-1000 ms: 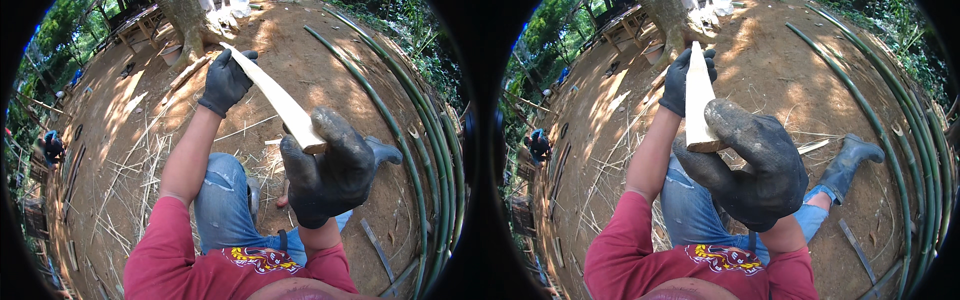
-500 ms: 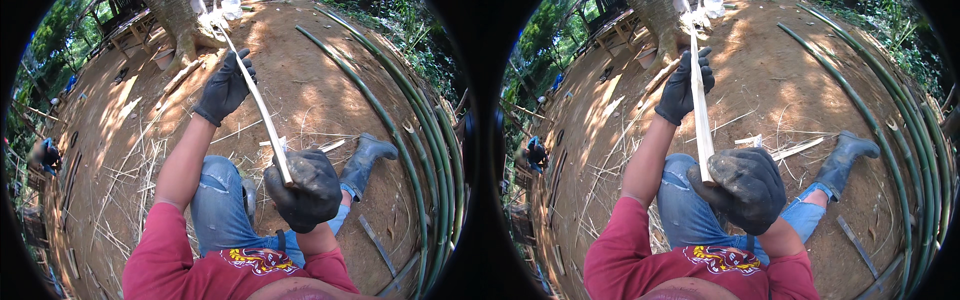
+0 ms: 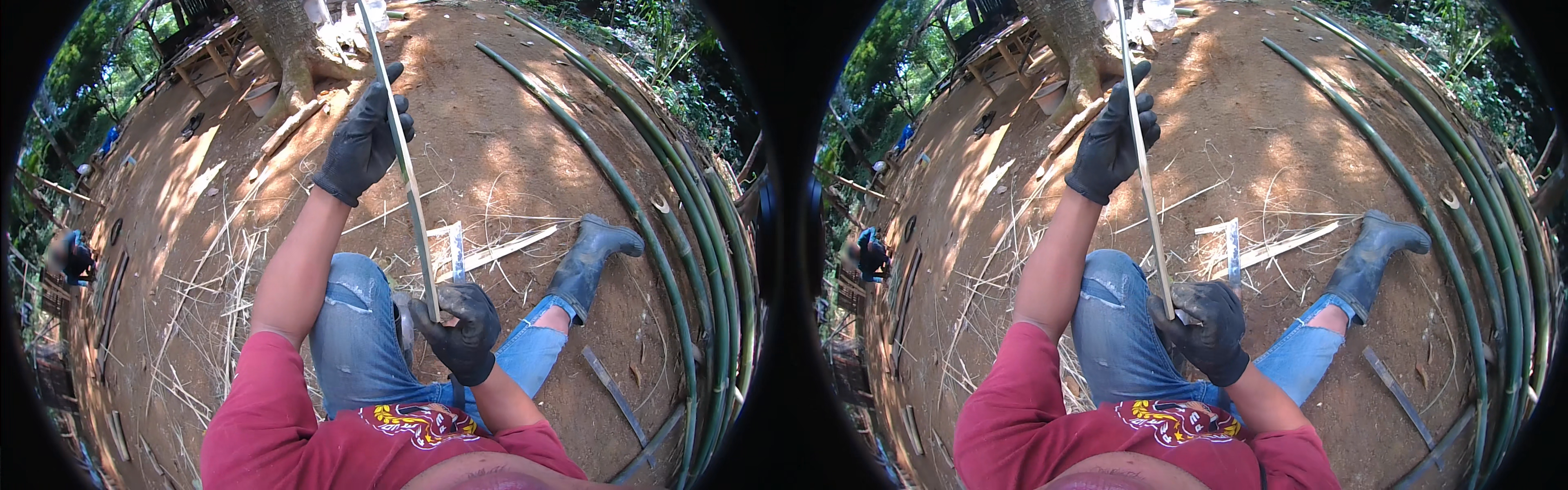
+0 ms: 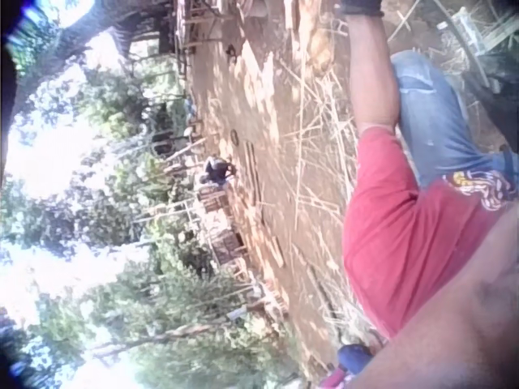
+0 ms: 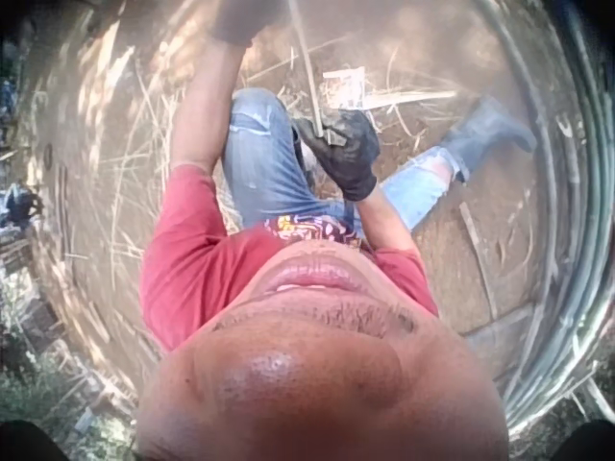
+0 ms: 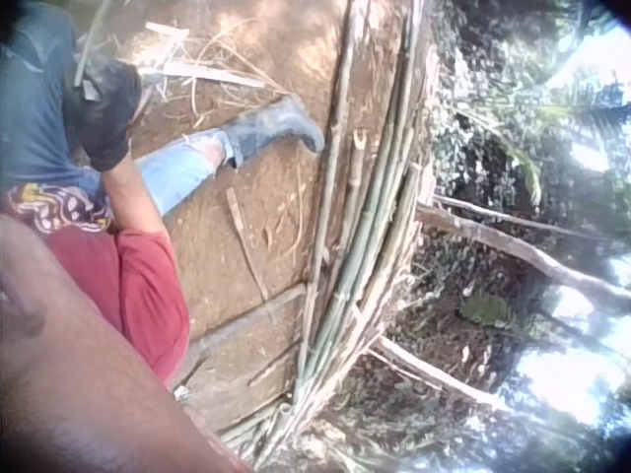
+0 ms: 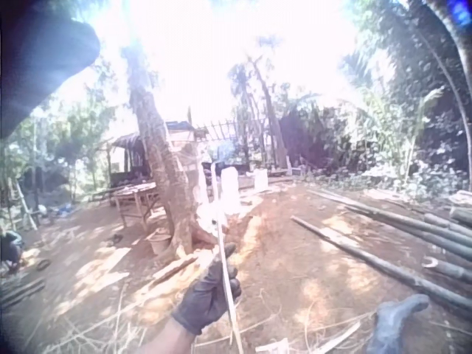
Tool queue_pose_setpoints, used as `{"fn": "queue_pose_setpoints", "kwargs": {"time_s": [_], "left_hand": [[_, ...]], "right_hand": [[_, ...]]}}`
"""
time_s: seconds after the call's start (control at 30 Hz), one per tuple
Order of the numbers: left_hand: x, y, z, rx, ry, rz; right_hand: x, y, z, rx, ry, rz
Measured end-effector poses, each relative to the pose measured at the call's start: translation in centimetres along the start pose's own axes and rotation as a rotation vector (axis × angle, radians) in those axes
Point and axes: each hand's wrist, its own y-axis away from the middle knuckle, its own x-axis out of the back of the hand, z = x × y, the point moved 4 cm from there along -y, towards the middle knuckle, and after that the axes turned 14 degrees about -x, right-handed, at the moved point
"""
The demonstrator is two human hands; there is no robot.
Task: The person sits on the ground and uses a curved blade to split a long bamboo pole into thin strips. They hold the bamboo with one hand and repeatedly strike it with the blade to separate the layers, occasionally inspecting the resulting strips.
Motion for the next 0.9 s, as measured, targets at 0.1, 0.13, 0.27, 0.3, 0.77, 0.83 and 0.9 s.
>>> {"fn": "queue_pose_setpoints", "kwargs": {"time_s": [0.1,0.13,0.27,0.3,0.77,0.83,0.9], "left_hand": [[0.0,0.0,0.5,-0.024,-0.083,0.004],[0.0,0.0,0.6,-0.031,-0.097,-0.014],[-0.2,0.1,0.4,-0.052,-0.179,-0.053],[-0.4,-0.2,0.6,-0.063,-0.182,-0.066],[3.2,-4.3,9.8,-0.041,-0.094,-0.054],[3.5,-5.1,10.6,0.064,-0.034,-0.212],[2.0,-3.8,8.6,-0.109,-0.432,0.08]], "right_hand": [[-0.3,1.3,1.7,-0.014,0.067,-0.112],[-0.5,1.5,1.9,-0.036,0.123,-0.188],[-1.4,1.8,4.5,-0.554,-0.369,-0.341],[-1.7,1.5,4.2,-0.573,-0.431,-0.402],[-4.8,9.5,19.0,-0.929,0.207,-0.781],[-4.0,12.7,22.5,-0.801,0.508,-0.667],[-3.0,14.0,25.3,-0.943,0.747,-0.629]]}}
